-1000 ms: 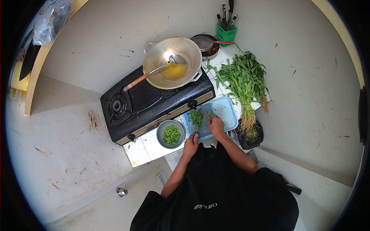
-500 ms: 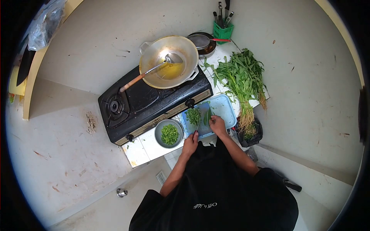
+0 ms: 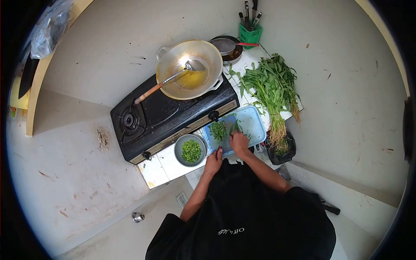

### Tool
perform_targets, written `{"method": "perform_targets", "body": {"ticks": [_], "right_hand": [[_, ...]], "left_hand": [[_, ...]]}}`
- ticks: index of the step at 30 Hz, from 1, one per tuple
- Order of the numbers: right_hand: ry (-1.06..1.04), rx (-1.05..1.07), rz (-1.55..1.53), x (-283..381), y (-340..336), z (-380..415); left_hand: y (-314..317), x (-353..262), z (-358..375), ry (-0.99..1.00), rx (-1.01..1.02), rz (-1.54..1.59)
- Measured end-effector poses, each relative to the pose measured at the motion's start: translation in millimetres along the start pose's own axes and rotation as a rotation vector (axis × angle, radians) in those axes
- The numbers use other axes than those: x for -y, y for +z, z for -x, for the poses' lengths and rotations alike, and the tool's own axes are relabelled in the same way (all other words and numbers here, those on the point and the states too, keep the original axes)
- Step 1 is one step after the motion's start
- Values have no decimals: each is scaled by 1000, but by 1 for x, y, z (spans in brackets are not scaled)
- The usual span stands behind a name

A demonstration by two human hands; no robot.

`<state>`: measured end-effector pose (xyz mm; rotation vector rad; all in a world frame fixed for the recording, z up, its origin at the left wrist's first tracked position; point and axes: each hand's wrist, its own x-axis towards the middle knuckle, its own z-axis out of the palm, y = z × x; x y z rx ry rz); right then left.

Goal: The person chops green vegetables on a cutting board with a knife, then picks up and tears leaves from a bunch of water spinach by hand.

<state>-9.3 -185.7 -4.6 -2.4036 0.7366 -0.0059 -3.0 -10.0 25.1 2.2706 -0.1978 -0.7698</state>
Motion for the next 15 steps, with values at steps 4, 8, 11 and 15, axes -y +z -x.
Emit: {"method": "perform_targets", "body": {"ticks": [4,8,11,15], "right_hand": [[-35,-4,29,-1,3,0],[-76,-73,-63,-9,-11,5],[-41,-113,-63,-13,-25,7],[23,-76,-24,-24,-24,8]], "left_hand": [[-1,-1,0,5,-8,5],[-3,-2,2,20,-8,18],[-3,-2,3,-2,10,38],[-3,-4,1,7,27,11]]}}
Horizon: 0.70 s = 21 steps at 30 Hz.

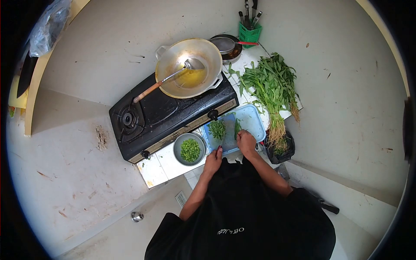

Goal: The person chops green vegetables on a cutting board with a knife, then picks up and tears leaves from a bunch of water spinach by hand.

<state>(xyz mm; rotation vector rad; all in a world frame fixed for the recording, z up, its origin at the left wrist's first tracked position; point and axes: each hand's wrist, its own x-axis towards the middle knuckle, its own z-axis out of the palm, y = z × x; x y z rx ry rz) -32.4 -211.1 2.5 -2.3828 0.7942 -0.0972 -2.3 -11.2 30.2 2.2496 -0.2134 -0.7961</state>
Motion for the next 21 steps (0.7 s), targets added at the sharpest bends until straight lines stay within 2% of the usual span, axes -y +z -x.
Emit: {"method": "perform_targets", "body": {"ticks": [5,11,14,18,21], "right_hand": [[-19,-14,15,-3,6,0],[19,-39,-188,-8,10,-2],[-11,-152,-223,-14,11,-1],[52,-76,-268,-22,15,0],[108,-3,-317,-23,22,2]], "left_hand": [[4,-1,-1,62,-44,-38],[-3,-12,-1,3,36,-34],[0,-4,-1,-9,74,-61],[0,2,4,20,67,-113],[-7,-4,12,-42,174,-100]]}}
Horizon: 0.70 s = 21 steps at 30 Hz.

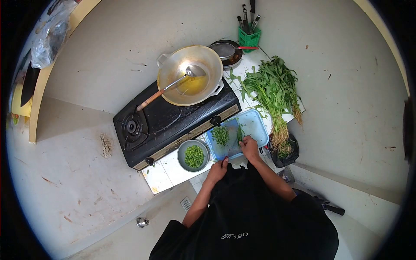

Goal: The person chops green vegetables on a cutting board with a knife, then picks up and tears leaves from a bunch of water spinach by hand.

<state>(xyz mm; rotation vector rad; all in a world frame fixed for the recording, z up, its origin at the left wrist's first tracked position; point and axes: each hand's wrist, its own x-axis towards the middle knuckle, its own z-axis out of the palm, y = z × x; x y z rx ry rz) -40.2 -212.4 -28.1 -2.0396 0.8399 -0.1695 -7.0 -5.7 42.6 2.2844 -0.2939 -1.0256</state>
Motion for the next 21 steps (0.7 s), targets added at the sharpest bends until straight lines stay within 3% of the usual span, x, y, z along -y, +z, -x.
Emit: {"method": "perform_targets", "body": {"ticks": [8,10,14,21], "right_hand": [[34,9,-12,10,-3,0],[12,0,8,10,-2,0],[-11,-14,-19,14,-5,3],[13,-24,-21,18,-7,6]], "left_hand": [[-9,-12,11,3,53,-21],[-10,-11,11,45,-41,59],[-13,-18,8,70,-30,51],[-7,-20,-6,49,14,-65]]}}
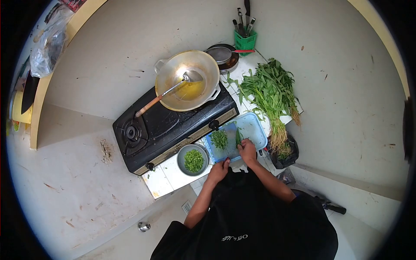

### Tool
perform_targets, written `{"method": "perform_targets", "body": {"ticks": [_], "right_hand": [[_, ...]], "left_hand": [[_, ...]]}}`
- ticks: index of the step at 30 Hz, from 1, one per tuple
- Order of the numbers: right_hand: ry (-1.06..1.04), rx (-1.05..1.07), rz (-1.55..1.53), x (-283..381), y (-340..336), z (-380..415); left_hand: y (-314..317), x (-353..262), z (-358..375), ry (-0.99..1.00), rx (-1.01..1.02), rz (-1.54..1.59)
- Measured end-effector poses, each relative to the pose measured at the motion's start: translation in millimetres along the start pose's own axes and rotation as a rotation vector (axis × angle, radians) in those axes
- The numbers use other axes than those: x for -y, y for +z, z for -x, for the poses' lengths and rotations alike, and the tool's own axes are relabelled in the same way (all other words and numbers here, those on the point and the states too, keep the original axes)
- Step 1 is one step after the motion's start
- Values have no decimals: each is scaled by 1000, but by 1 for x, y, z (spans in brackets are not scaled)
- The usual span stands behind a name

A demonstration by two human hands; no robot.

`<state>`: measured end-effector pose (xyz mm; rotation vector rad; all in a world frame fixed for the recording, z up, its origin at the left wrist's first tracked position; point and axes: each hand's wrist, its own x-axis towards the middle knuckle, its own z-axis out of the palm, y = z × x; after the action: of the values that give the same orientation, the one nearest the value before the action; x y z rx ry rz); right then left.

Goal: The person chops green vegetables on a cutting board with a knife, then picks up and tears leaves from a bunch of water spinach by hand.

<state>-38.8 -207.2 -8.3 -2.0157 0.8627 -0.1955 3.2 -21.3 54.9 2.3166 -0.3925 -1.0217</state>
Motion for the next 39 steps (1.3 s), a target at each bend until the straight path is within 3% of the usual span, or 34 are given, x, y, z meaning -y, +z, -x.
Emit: {"method": "perform_targets", "body": {"ticks": [8,13,29,34,37,39], "right_hand": [[11,-77,89,-6,20,19],[-15,-299,145,7,32,19],[-74,-307,229,16,35,37],[30,-444,95,15,37,30],[136,-337,60,19,29,27],[89,-373,81,20,28,24]], "left_hand": [[-1,12,0,78,39,53],[-5,18,-13,93,46,-16],[-22,30,-30,211,40,-58],[-25,28,-33,215,75,-65],[-33,22,-34,218,68,-65],[-37,19,-36,211,77,-51]]}}
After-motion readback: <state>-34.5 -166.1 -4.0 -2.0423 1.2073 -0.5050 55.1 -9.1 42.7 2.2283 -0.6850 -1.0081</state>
